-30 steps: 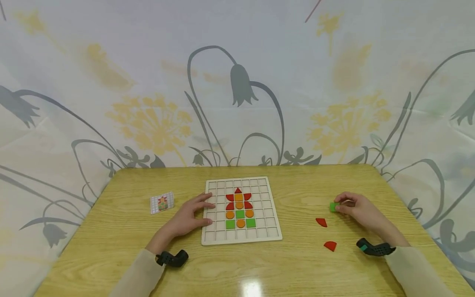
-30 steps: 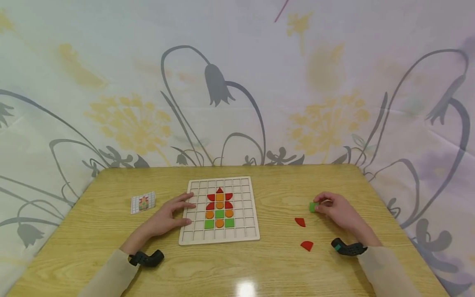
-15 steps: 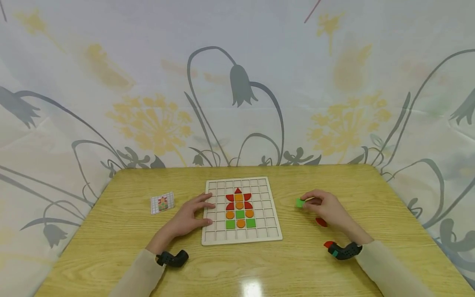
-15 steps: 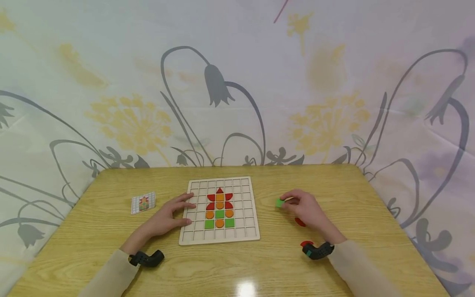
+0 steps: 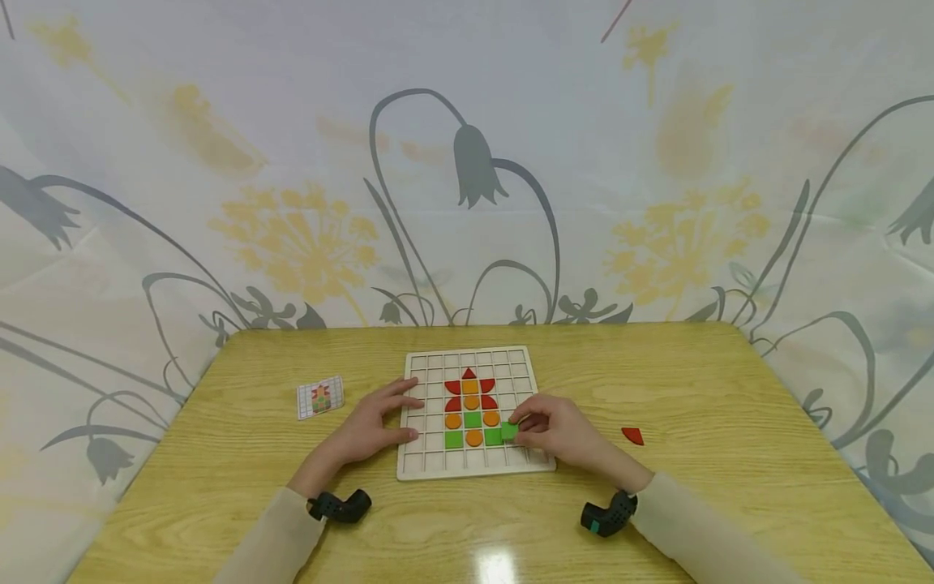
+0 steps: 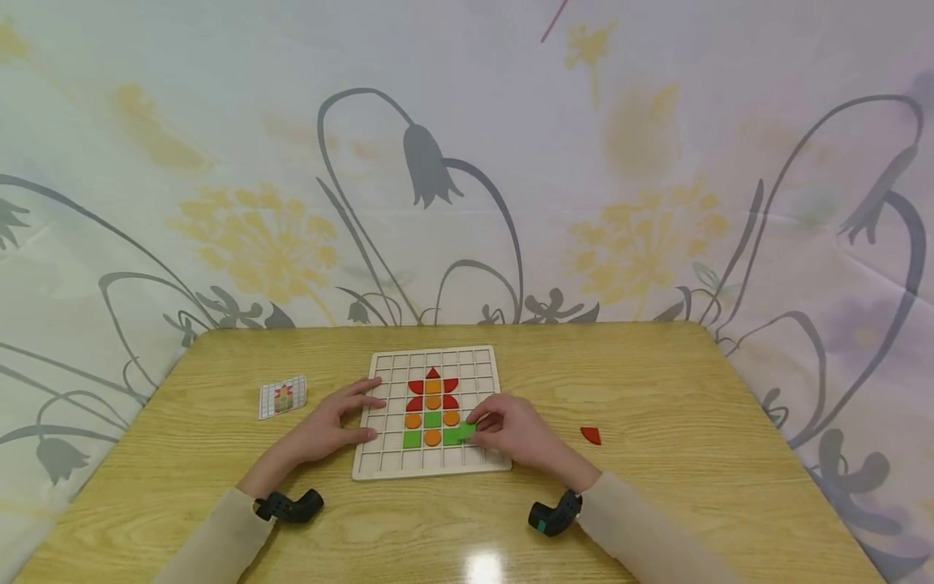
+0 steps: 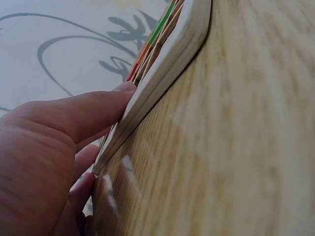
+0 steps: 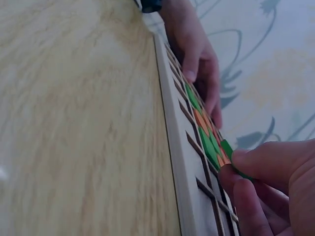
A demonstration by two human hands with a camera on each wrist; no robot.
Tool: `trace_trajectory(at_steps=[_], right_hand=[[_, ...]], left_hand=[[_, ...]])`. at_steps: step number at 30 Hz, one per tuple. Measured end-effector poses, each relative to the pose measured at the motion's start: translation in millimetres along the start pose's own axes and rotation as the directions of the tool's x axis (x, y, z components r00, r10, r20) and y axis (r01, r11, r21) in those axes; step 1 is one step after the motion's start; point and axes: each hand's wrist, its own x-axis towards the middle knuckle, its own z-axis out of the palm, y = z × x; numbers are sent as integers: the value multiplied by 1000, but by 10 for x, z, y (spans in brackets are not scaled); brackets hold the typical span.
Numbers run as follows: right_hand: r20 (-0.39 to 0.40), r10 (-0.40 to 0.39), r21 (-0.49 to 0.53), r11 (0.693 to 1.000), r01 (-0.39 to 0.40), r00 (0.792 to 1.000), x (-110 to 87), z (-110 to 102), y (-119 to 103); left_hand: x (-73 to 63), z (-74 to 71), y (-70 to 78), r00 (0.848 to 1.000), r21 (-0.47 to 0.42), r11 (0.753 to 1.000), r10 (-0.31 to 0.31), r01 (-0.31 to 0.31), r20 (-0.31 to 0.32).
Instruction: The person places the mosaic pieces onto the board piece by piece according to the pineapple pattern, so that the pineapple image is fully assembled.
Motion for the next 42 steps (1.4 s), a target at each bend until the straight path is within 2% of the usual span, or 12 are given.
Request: trace_trajectory(at_steps=[7, 13, 15, 22, 31, 38, 42], right_hand=[[53, -108, -41, 993, 111, 993, 77, 237, -67], [97, -193, -67, 977, 200, 976, 113, 331, -27], [101, -201, -68, 976, 208, 974, 122, 347, -21], [125, -161, -28, 986, 166, 979, 123, 378, -37], [111, -145, -88, 984, 155, 983, 132, 396, -55], [119, -128, -76, 988, 137, 985, 116, 399, -52], [138, -139, -96, 984, 153, 981, 113, 391, -69]], left_hand=[[16, -10, 27, 1000, 0, 1000, 10, -10, 2], [19, -9, 18, 1000, 7, 1000, 10, -10, 2], [19, -8, 12, 1000, 12, 1000, 10, -10, 1], [4, -8, -1, 1000, 15, 1000, -2, 2, 2], [-1, 8, -19, 1000, 15, 1000, -11, 12, -6], [-2, 19, -30, 1000, 9, 1000, -20, 21, -7], [2, 23, -24, 1000, 5, 1000, -16, 16, -10]])
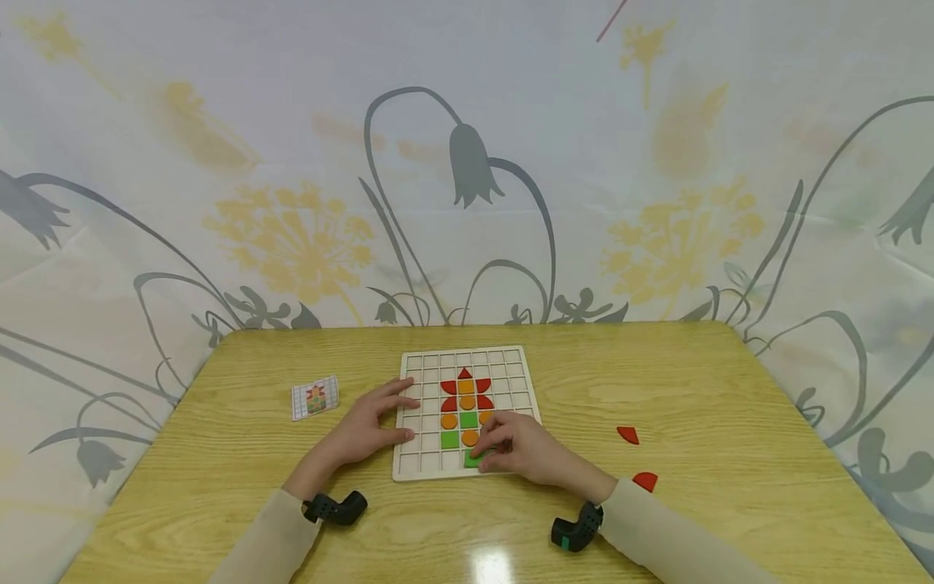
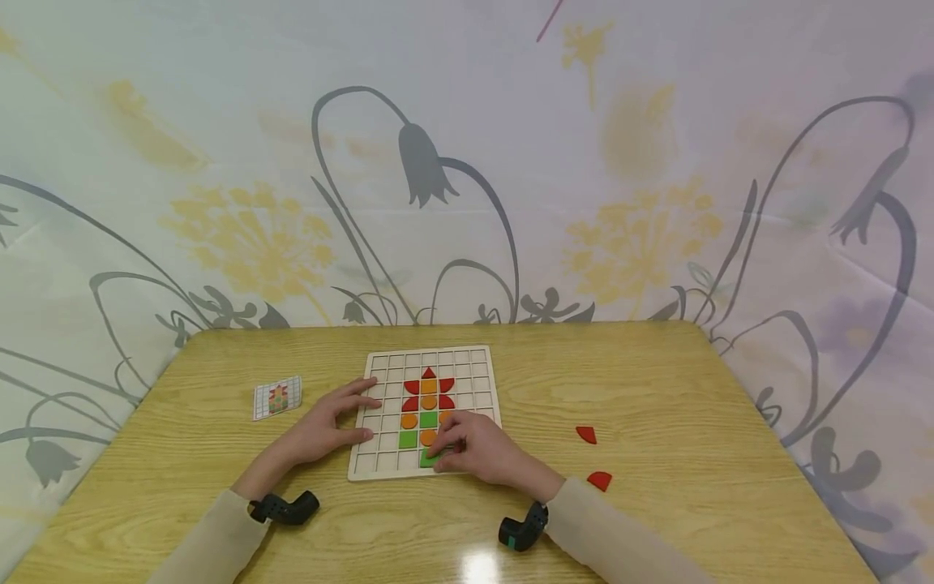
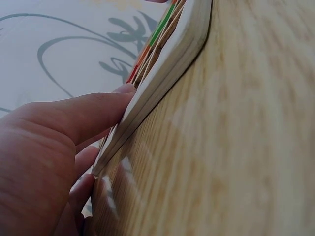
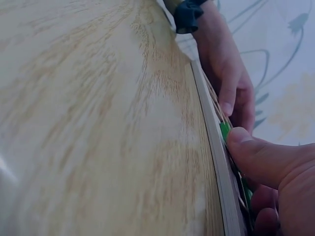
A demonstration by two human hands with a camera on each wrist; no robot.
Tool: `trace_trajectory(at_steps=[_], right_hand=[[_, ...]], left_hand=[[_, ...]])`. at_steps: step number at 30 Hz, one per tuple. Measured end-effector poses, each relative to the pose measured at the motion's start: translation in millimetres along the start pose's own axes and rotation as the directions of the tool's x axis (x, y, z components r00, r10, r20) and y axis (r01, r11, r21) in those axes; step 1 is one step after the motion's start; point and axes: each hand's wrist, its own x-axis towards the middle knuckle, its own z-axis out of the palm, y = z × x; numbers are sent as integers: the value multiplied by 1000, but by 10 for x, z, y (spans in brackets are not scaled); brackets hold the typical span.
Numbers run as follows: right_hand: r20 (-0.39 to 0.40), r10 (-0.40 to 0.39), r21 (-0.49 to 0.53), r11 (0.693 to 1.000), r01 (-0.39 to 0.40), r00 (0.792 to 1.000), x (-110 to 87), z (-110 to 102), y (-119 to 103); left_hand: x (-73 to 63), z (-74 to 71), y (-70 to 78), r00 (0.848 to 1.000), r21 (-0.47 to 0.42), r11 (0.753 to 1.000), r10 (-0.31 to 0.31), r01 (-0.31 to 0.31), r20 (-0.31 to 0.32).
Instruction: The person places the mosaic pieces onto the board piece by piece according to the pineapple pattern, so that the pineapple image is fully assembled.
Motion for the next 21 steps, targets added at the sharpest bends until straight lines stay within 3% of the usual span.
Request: trace_trajectory(at_steps=[8, 12, 17, 21], right_hand=[[16, -20, -50, 999, 21, 1000, 10, 13, -5], [-6, -33, -23, 999, 33, 999, 11, -12, -6], [-43, -44, 32, 998, 45, 998, 10, -125, 1], [-80, 10, 23, 1000, -8, 997, -31, -286, 18]], left_hand=[[0, -6, 22, 1000, 2, 1000, -3, 3, 0], [0, -8, 34, 1000, 2, 1000, -6, 6, -1], [-5, -10, 44, 1000, 0, 1000, -6, 6, -1], [-8, -11, 45, 1000, 5, 1000, -6, 6, 1]])
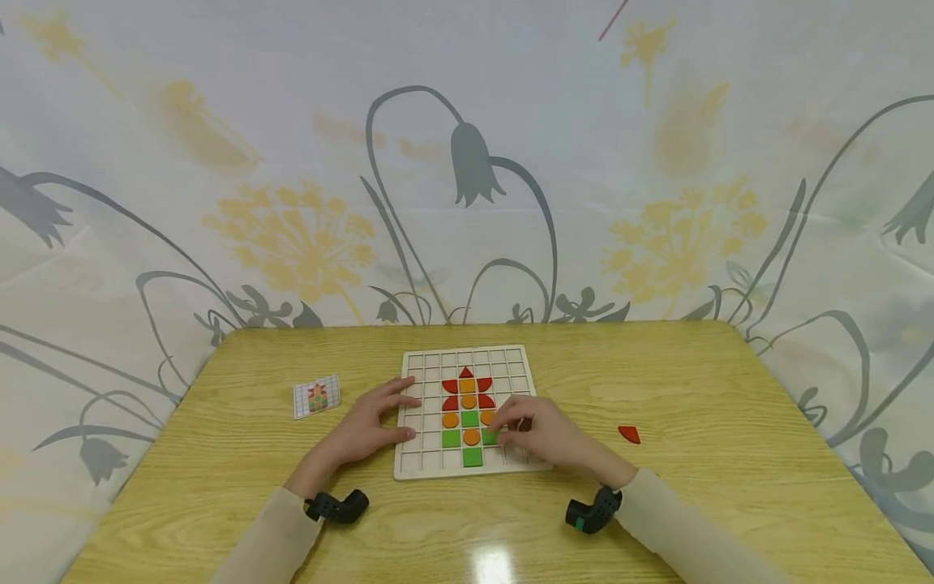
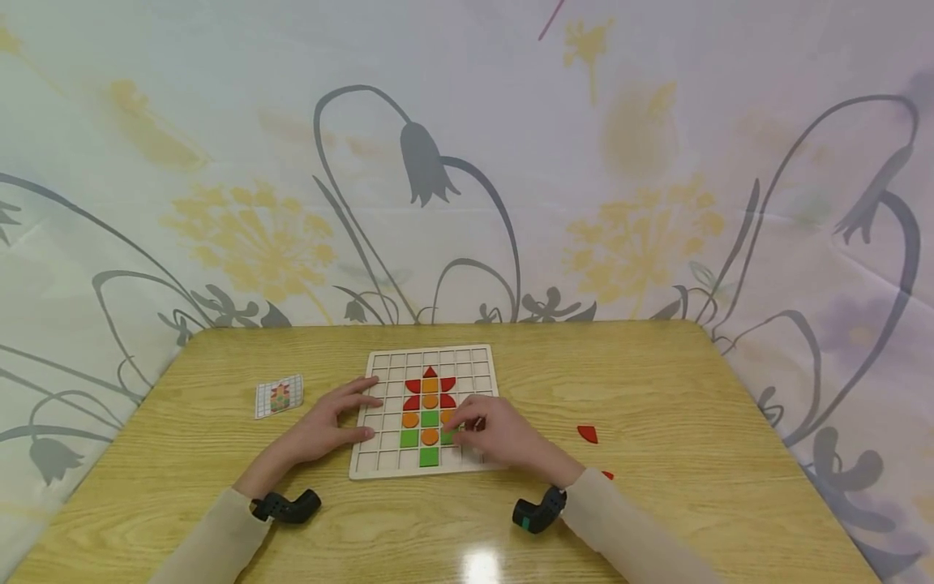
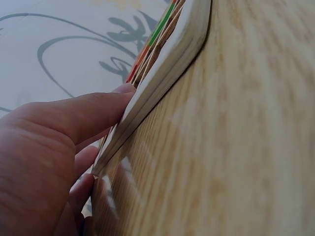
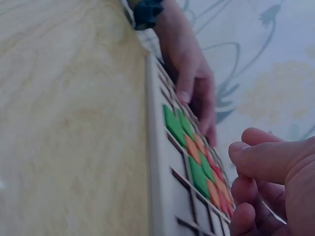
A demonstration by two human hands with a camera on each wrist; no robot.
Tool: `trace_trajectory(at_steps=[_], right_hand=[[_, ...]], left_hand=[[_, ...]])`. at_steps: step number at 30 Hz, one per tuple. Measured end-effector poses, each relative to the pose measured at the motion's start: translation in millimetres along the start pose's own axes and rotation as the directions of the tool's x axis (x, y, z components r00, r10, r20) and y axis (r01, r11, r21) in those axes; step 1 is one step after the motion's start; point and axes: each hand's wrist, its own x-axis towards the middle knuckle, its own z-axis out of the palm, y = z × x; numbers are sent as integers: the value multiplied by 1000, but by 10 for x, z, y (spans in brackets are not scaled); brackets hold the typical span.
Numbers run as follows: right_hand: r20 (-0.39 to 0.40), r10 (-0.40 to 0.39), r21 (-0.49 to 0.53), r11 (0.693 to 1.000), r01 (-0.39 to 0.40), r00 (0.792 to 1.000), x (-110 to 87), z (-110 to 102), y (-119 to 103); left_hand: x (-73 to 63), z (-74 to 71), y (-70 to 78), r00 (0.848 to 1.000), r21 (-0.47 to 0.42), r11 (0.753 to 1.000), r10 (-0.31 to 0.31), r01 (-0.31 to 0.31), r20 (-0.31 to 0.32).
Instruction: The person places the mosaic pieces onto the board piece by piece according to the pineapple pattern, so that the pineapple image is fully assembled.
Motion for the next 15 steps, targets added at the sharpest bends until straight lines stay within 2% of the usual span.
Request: trace_trajectory(at_steps=[6, 11, 15], right_hand=[[-81, 115, -38, 992, -119, 990, -179, -358, 82], [-160, 164, -70, 982, -177, 973, -439, -675, 263], [-188, 234, -74, 965, -251, 954, -668, -912, 395]], left_hand=[[1, 3, -3, 1000, -1, 1000, 4, -4, 2], [-2, 5, -10, 1000, 4, 1000, 5, -5, 1], [0, -3, -6, 1000, 4, 1000, 14, -14, -2]])
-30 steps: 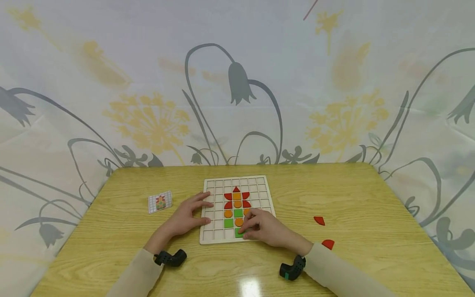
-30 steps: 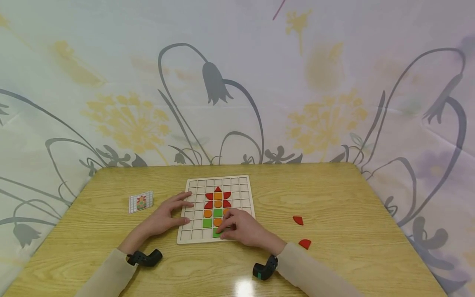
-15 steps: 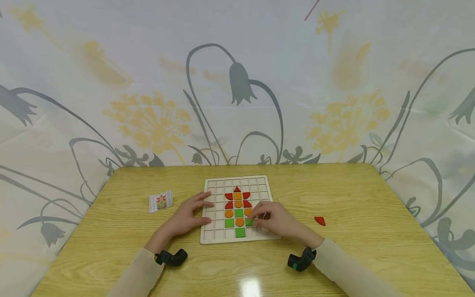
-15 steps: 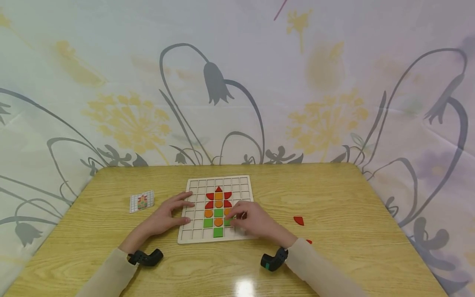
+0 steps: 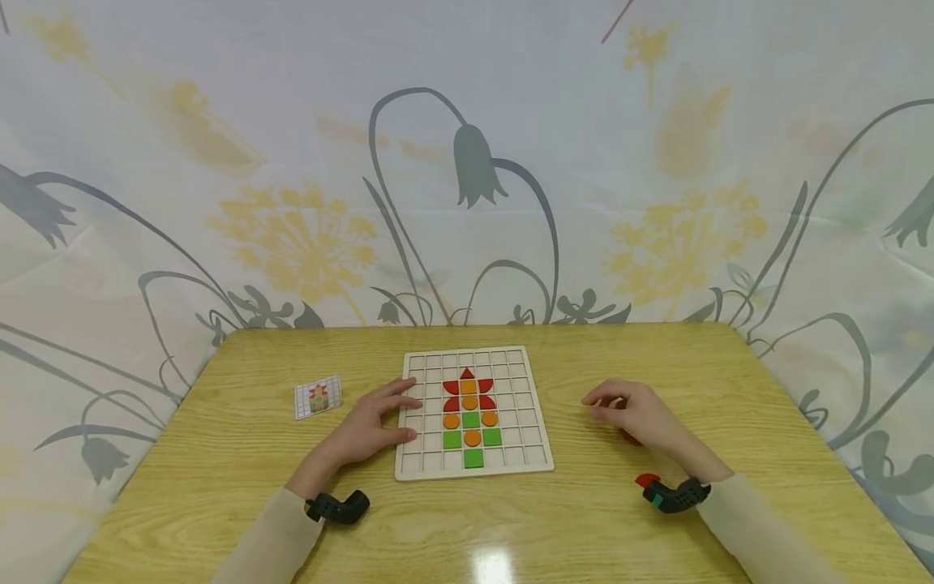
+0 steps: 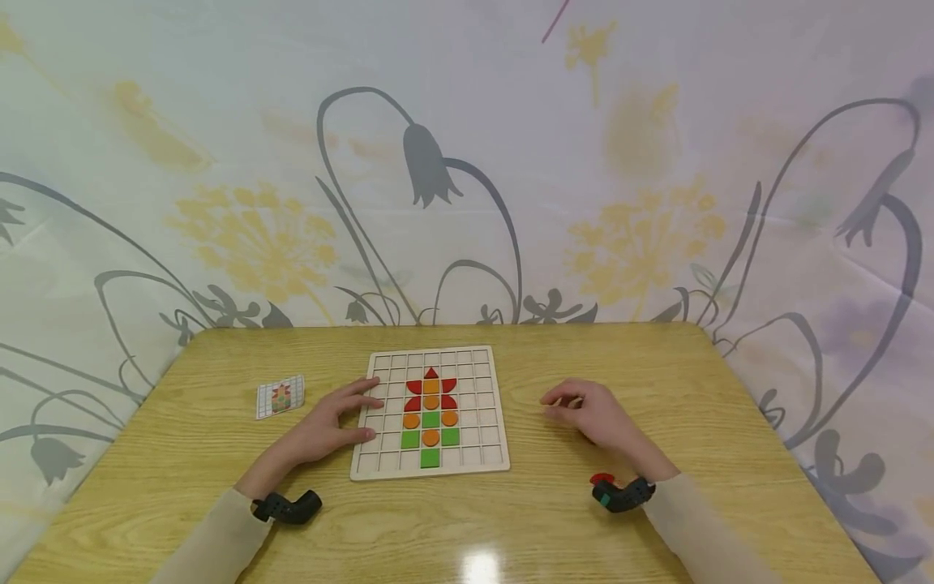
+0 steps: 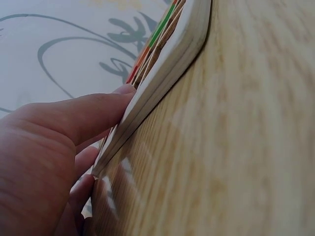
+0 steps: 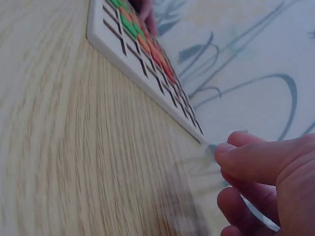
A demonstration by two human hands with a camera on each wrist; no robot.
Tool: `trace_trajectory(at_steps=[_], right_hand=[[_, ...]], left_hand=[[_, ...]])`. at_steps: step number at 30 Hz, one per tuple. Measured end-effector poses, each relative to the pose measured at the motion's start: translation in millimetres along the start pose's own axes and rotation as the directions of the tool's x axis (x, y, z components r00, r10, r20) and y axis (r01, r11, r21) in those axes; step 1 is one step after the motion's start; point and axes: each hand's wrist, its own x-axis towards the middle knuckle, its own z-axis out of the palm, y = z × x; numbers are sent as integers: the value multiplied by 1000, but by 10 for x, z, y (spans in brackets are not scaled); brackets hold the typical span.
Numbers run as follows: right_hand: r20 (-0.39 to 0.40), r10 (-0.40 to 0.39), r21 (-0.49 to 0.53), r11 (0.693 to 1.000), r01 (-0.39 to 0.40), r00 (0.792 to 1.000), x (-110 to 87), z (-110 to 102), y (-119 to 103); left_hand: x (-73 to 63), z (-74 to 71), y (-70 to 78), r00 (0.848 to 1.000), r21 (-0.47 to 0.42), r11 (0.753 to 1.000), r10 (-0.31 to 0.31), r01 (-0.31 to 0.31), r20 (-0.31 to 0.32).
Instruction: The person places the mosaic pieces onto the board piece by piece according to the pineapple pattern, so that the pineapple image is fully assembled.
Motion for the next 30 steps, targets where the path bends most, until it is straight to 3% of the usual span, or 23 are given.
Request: trace_trajectory(at_steps=[5, 9, 16, 22, 30], right_hand=[[-21, 78, -10, 997, -79, 997, -145, -253, 223], [-6, 97, -21, 995, -97, 995, -185, -364, 351], [144, 57, 20, 998, -61, 988, -175, -433, 406], [278, -23, 49, 999, 10, 960, -156, -478, 368], [363, -24, 97, 995, -12, 932, -151, -537, 318]], left_hand=[[6, -5, 10, 1000, 9, 1000, 1, -1, 3], [6, -6, 12, 1000, 6, 1000, 3, -3, 3], [-16, 2, -12, 1000, -4, 1000, -6, 6, 6], [-10, 7, -20, 1000, -13, 1000, -18, 18, 11], [-1, 4, -14, 1000, -11, 1000, -17, 17, 11]])
